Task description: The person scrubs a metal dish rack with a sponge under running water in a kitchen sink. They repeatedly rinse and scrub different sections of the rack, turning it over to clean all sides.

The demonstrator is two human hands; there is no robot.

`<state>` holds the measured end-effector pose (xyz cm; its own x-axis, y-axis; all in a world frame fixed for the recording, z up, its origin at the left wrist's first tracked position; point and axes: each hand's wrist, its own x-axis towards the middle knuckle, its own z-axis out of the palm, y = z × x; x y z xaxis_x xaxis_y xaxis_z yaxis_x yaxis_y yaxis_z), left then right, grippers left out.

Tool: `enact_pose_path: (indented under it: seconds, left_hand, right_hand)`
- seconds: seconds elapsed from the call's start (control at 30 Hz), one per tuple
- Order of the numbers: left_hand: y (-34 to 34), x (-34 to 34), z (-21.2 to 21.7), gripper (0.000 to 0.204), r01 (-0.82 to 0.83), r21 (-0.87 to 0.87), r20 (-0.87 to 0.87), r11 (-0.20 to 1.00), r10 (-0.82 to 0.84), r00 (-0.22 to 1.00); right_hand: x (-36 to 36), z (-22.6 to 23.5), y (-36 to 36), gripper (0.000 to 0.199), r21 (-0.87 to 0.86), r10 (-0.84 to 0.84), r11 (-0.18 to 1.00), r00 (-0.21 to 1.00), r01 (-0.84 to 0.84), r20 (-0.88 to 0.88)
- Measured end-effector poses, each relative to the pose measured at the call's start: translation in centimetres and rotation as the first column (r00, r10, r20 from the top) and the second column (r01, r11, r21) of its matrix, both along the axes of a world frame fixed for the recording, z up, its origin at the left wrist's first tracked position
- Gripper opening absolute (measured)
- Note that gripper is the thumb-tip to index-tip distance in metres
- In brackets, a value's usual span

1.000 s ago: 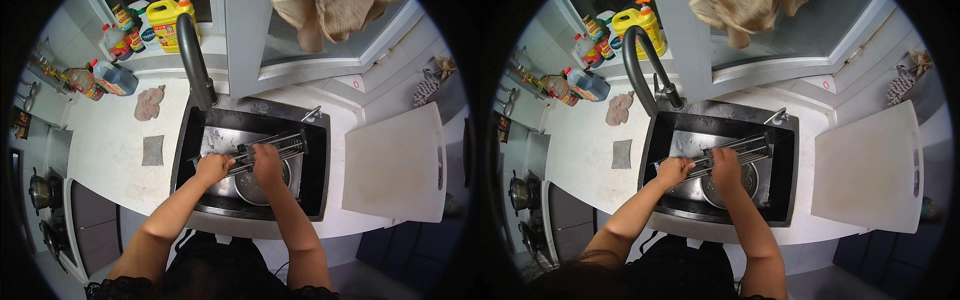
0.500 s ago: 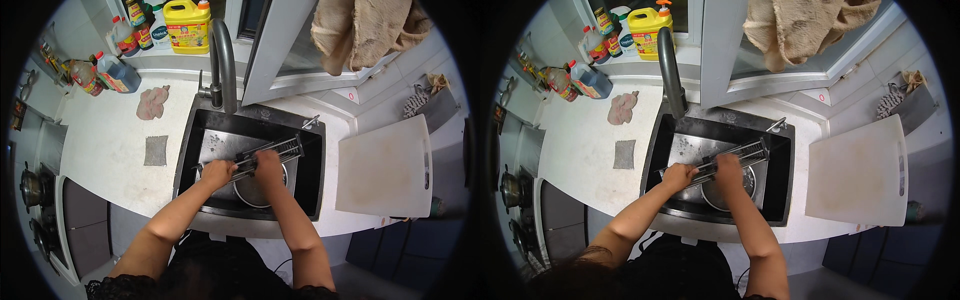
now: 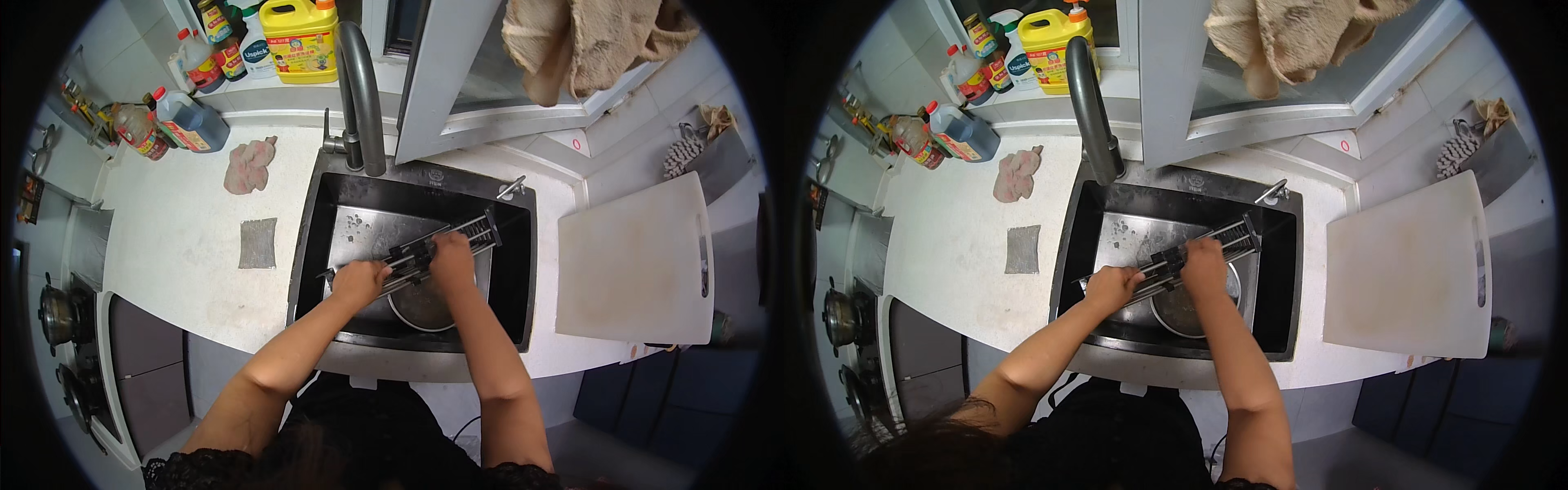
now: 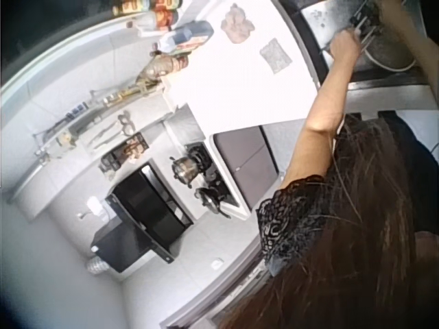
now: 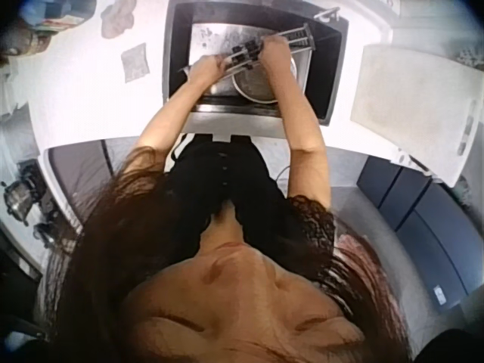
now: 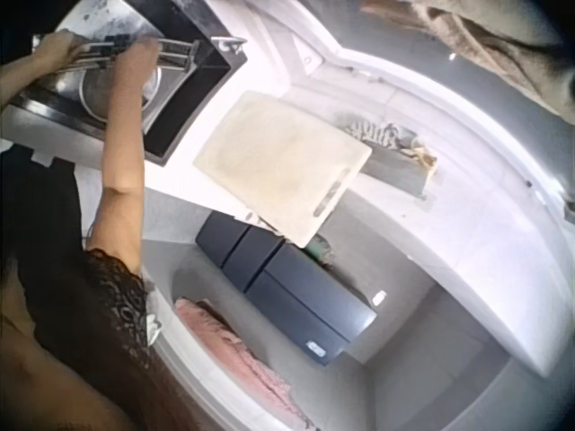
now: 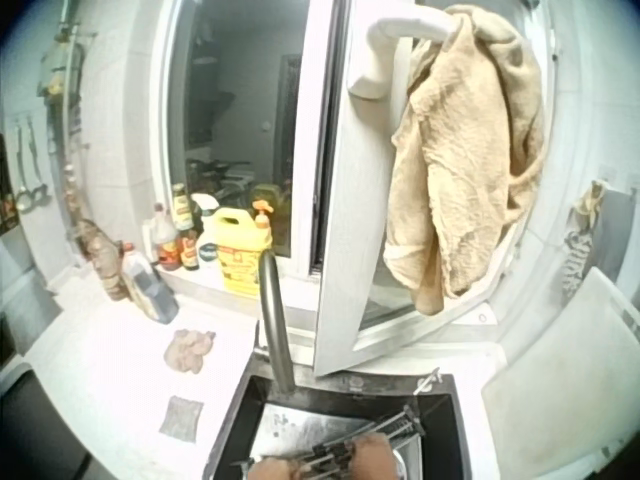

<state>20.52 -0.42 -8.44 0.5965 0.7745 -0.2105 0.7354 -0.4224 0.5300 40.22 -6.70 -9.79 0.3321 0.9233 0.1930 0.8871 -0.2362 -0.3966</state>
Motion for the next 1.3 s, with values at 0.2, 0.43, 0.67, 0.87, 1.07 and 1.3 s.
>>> enact_pose_path:
  seconds: [0.2, 0.43, 0.67, 0.87, 1.07, 1.3]
  left_hand:
    - [1.6, -2.1, 0.2, 0.028, -0.118, -0.068, -0.051, 0.991, 0.115, 0.992]
    - [1.9, -2.3, -0.4, 0.029, -0.123, -0.070, 0.013, 0.990, 0.124, 0.992]
    - [1.5, -2.4, -0.2, 0.028, -0.129, -0.045, -0.013, 0.991, 0.128, 0.992]
    - [0.1, -0.7, 1.4, 0.027, -0.052, 0.059, -0.027, 0.997, 0.054, 0.998]
    - [-0.7, 1.0, 3.1, 0.026, -0.029, 0.033, -0.090, 0.999, 0.032, 0.995]
    - [-1.4, 0.3, 2.6, 0.025, -0.068, 0.003, -0.106, 0.998, 0.068, 0.992]
  right_hand:
    - [1.3, 3.8, -3.1, 0.024, 0.127, -0.111, 0.984, 0.984, 0.129, -0.138]
    - [3.9, -16.3, -6.8, 0.024, -0.663, -0.197, 0.743, 0.976, 0.090, -0.089]
    - [1.8, -14.9, -7.4, 0.034, -0.610, 0.065, 0.709, 0.895, -0.352, -0.441]
    - [-1.1, 5.2, -6.2, 0.024, 0.176, 0.113, 0.984, 0.896, -0.039, -0.430]
    - [-1.2, 1.6, -3.1, 0.015, 0.207, 0.120, 0.974, 0.982, -0.089, -0.145]
    - [-1.4, 0.6, -3.3, 0.015, 0.109, 0.150, 0.984, 0.988, -0.144, -0.048]
